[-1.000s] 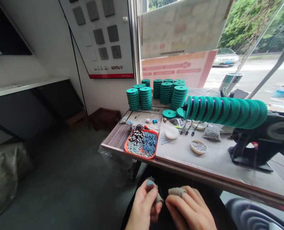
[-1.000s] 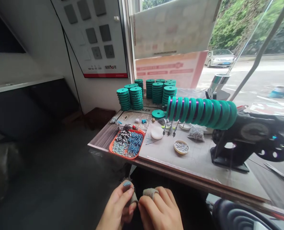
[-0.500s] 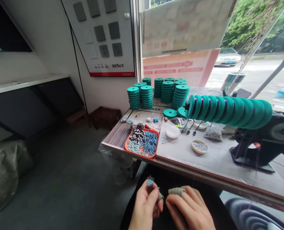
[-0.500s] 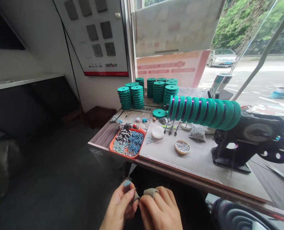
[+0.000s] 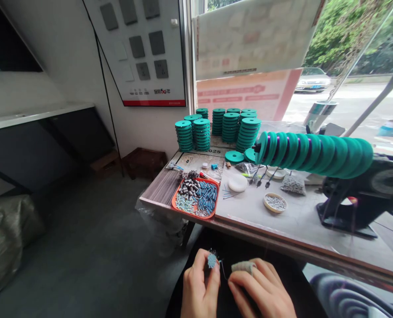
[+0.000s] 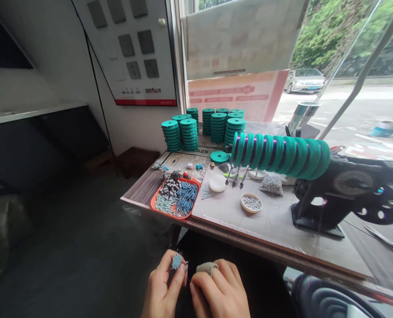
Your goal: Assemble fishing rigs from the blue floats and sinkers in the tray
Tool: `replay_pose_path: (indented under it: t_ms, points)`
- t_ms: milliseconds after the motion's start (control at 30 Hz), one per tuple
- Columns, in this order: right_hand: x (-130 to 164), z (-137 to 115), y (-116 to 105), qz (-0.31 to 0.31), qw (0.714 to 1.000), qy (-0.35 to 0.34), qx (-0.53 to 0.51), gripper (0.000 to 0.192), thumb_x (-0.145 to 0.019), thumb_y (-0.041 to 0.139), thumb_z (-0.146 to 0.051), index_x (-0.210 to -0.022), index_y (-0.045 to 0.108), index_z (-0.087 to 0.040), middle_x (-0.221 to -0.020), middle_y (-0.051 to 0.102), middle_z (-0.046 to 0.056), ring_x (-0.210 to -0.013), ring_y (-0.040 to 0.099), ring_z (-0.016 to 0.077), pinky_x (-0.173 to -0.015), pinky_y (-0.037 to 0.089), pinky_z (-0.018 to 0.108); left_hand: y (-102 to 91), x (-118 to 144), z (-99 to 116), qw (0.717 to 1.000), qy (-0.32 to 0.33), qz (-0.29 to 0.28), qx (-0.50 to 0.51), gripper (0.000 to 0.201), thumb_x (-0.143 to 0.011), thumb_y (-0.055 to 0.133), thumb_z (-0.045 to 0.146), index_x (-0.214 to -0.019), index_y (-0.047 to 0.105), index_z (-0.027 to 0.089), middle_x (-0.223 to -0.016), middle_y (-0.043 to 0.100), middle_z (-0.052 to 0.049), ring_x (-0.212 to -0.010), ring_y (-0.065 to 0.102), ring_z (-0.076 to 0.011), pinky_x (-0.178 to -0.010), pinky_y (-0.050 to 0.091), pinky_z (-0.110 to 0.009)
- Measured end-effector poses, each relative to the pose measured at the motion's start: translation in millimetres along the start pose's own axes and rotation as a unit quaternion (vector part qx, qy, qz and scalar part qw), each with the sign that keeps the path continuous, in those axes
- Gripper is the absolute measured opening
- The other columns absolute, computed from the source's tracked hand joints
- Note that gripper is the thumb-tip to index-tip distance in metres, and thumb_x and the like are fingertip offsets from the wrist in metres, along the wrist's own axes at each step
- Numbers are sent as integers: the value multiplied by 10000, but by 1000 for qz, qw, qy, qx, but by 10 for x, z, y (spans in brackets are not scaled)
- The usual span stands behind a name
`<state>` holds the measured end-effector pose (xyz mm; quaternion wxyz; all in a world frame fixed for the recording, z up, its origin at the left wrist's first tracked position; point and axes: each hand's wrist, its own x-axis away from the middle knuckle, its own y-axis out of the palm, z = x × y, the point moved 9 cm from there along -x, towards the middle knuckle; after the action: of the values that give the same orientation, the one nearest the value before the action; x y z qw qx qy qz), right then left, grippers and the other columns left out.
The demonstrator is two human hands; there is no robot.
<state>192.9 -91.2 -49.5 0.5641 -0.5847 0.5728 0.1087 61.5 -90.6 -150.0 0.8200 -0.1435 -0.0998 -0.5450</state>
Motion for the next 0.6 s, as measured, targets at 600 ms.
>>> replay_pose_path:
  t_ms: [600]
  points:
    - [13,81,-19,10,999,35,-12,145,-824,432,-114,-719,519,-163,-589,501,10,-558,453,102,-511,398,191,32,61,145,993,56,-35,-101,446,-601,585,585,-625,592,140,-510,480,15,-471,328,29,-508,210,-111]
